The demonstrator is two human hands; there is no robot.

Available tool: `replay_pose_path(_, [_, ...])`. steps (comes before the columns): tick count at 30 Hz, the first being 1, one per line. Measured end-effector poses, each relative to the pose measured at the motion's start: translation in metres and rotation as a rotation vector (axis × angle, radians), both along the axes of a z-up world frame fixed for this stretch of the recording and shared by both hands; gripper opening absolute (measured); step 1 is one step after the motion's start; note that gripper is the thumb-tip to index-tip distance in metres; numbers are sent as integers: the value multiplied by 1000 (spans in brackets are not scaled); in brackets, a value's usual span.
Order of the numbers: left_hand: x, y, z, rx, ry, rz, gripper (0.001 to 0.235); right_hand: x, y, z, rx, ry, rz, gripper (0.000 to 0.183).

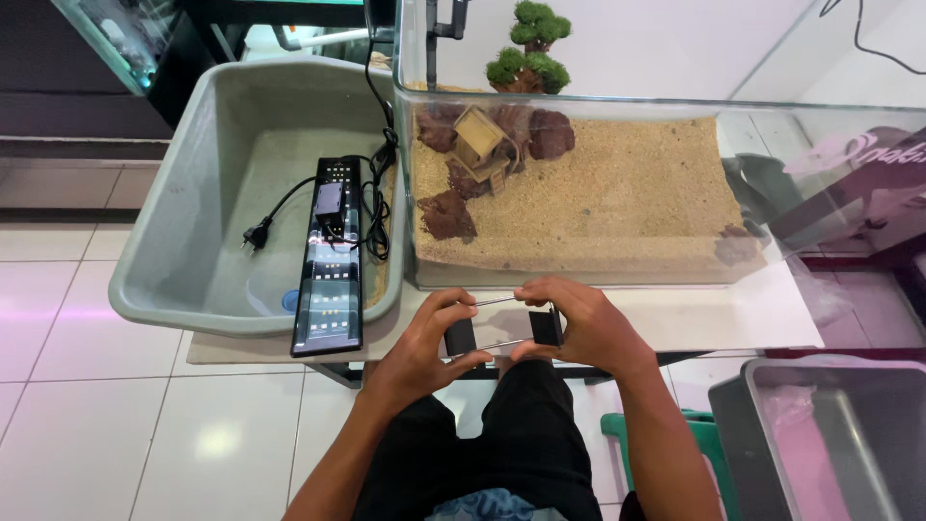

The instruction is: The person attaches a clear mounting bracket to an aquarium light fixture and then disassembles a submersible pump by pulling off its plastic components.

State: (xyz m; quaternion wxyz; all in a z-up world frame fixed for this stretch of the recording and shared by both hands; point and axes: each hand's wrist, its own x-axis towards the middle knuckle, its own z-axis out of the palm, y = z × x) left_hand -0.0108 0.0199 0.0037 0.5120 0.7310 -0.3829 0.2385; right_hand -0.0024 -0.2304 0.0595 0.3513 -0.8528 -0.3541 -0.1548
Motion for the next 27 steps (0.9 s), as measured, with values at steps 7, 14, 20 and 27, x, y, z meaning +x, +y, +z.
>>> replay_pose_path(7, [2,6,2,103,69,-7,58,8,0,-4,11,19,6,60])
replay_pose_path(14, [5,4,8,50,199,-36,36,14,-9,-14,79,110,-27,61])
replay_pose_path(20, [9,1,4,-28,296,-42,46,19,-6,-11,106,175,-28,60])
replay_pose_path(27, [14,0,-17,-150,364,-42,59,22,-2,-7,68,228,-9,57])
